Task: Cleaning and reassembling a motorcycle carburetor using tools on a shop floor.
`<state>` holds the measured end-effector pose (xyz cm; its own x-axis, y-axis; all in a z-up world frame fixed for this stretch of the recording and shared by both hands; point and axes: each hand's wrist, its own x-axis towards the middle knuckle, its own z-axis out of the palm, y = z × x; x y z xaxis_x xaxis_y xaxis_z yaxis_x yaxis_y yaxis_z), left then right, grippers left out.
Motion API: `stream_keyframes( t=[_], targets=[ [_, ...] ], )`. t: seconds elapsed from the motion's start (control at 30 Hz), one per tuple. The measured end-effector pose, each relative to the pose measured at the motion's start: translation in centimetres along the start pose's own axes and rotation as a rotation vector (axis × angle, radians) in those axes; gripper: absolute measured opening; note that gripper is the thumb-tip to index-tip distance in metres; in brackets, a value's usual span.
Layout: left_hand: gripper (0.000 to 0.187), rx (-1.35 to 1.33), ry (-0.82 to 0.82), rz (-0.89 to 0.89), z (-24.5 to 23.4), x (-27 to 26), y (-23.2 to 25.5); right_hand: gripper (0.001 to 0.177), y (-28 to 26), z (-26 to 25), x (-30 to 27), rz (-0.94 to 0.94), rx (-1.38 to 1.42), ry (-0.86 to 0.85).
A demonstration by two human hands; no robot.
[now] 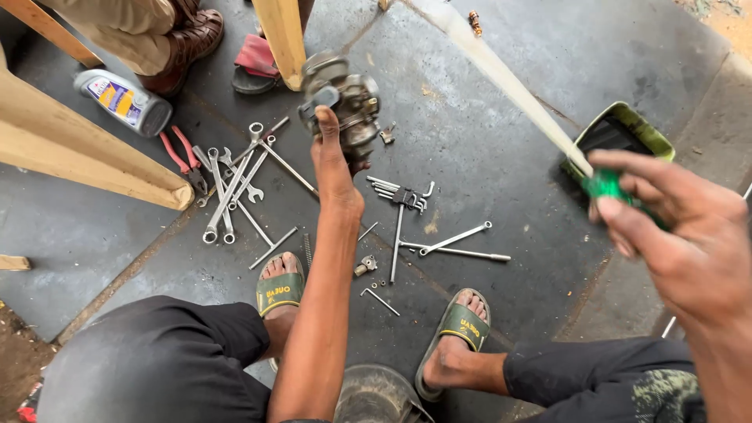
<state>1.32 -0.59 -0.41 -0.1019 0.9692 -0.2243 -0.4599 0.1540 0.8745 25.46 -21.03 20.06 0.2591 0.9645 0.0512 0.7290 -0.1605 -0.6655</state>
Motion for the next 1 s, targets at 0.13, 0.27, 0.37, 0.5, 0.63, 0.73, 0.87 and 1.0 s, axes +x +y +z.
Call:
stream_keyframes(
  t=[0.13,0.27,0.37,0.5,0.63,0.73,0.87,1.0],
  targets=[
    [0.108,-0.202,-0.233,0.034,1.7,-1.9,1.3,0.038,0.1,3.3,2.8,-0.134,0.151,0.013],
    [0.102,-0.223,-0.397,0.044,2.2,-2.7,0.2,0.05,1.6,7.9,5.6,-0.279,0.066,-0.012],
    [0.095,-0.218,-0.51,0.016,2.7,-3.6,0.1,0.074,0.0,10.0,6.9,-0.365,0.036,0.032],
    [0.086,-0.275,-0.586,-0.051,4.0,-5.6,1.1,0.094,1.3,11.9,9.4,-0.415,-0.042,0.133],
    [0.073,-0.394,-0.564,-0.024,4.6,-5.2,0.9,0.096,2.0,12.4,11.2,-0.431,0.02,0.174],
    [0.063,-0.376,-0.387,-0.021,2.8,-3.0,-4.2,0.089,2.3,12.8,10.6,-0.373,0.161,0.065],
    [0.07,-0.333,-0.372,-0.122,1.8,-2.6,-2.7,0.085,0.8,12.3,10.3,-0.227,0.409,-0.101],
    [0.079,-0.495,-0.627,-0.17,2.6,-3.3,-1.7,0.091,1.5,11.9,10.5,-0.08,0.557,-0.245]
  ],
)
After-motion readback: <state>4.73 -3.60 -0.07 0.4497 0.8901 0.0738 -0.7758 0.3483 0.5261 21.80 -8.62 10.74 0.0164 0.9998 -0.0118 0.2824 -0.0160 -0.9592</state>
